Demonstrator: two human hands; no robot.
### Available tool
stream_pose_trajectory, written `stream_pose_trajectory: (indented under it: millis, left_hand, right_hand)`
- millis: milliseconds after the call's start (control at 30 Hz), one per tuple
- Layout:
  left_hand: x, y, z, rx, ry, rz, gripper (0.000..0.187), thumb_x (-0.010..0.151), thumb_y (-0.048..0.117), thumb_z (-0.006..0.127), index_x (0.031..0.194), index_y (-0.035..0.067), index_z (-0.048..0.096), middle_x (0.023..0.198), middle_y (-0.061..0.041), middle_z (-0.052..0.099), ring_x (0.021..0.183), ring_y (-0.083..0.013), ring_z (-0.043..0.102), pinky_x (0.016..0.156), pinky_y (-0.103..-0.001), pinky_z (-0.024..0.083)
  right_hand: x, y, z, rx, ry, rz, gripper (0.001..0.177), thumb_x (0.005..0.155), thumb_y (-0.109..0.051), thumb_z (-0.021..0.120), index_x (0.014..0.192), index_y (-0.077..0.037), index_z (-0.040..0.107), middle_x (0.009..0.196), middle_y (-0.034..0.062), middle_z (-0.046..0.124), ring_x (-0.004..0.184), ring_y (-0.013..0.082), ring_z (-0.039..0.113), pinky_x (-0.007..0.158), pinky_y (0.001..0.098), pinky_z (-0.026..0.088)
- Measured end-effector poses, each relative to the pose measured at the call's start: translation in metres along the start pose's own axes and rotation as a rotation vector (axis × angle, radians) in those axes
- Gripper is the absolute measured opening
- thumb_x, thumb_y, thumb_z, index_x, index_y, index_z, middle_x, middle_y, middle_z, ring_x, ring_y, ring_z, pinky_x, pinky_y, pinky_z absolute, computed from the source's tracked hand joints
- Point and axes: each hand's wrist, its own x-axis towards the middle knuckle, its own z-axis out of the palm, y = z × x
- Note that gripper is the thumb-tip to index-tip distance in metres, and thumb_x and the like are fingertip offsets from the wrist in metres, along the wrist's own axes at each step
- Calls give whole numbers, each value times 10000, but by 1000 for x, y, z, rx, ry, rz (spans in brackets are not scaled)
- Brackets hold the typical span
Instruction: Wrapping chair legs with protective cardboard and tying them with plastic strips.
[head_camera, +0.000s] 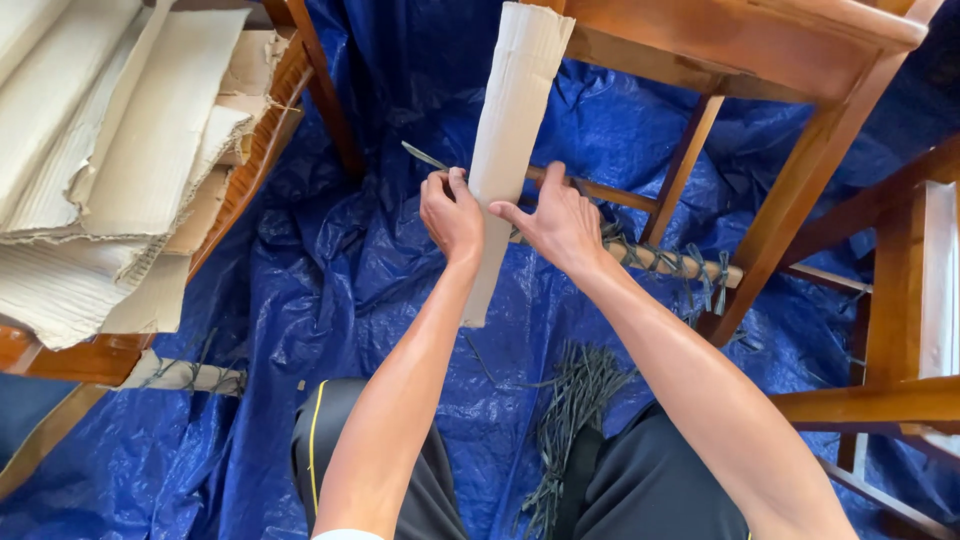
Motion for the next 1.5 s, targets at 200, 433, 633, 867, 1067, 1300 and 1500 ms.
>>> stream_pose_trajectory:
  millis: [200, 433, 633, 867, 1067, 1300, 1500]
  left_hand:
    - [3, -20, 11, 42, 3, 2, 218, 983, 225, 635, 900, 28, 675, 915, -149, 682, 882, -376, 652, 785, -484, 485]
    - [-8, 18, -22, -42, -28, 106, 185, 1005, 176, 629, 940, 4, 610, 933, -156, 609, 839, -360, 627, 731, -458, 485]
    - [-20, 35, -49, -146, -72, 227, 81, 984, 65, 649, 956, 5, 603, 914, -146, 591, 817, -331, 620, 724, -423, 497]
    - [-29, 34, -65, -151, -192, 323, 52, 979, 32, 647, 997, 8, 603, 1014, -146, 644, 952, -348, 655, 808, -414, 524]
    - [-31, 30, -69, -152, -251, 388, 56, 996, 19, 640, 1036, 18, 600, 1057, -148, 663, 989, -352, 655, 840, -418, 533]
    - [-27, 37, -68, -216, -240, 352, 82, 994, 36, 691, 1016, 21, 613, 999, -136, 674, 927, -325, 687, 781, -397, 551]
    - [-28, 45, -75, -176, -269, 408, 90, 967, 20, 702, 1018, 39, 631, 1014, -109, 693, 912, -296, 696, 741, -364, 553]
  right_hand:
    - [-17, 0, 23, 253, 43, -119, 459, 883, -300, 817, 1038, 16, 523, 769, 188, 687, 728, 374, 713, 644, 462, 535]
    - [-22, -8, 24, 475, 4, -249, 111, 938, -83, 701, 988, 4, 651, 836, 142, 726, 748, 242, 726, 659, 355, 562]
    - [-15, 7, 25, 799, -160, -54, 229, 969, -31, 517, 1102, -27, 702, 968, 66, 783, 876, 84, 746, 737, 264, 611]
    - [-21, -1, 17, 526, 16, -166, 136, 1014, -135, 673, 1089, -26, 705, 932, 104, 758, 806, 189, 738, 699, 312, 575]
    - [-28, -12, 8, 215, 260, -537, 115, 950, -51, 717, 1064, -42, 711, 1012, 149, 668, 873, 341, 701, 723, 410, 556]
    - [-23, -11, 23, 320, 274, -560, 209, 971, 5, 679, 1177, -32, 682, 1067, 155, 691, 963, 363, 708, 797, 415, 572]
    - [-17, -1, 41, 355, 324, -540, 168, 999, -20, 683, 1166, -20, 669, 1060, 169, 721, 969, 357, 722, 809, 405, 582]
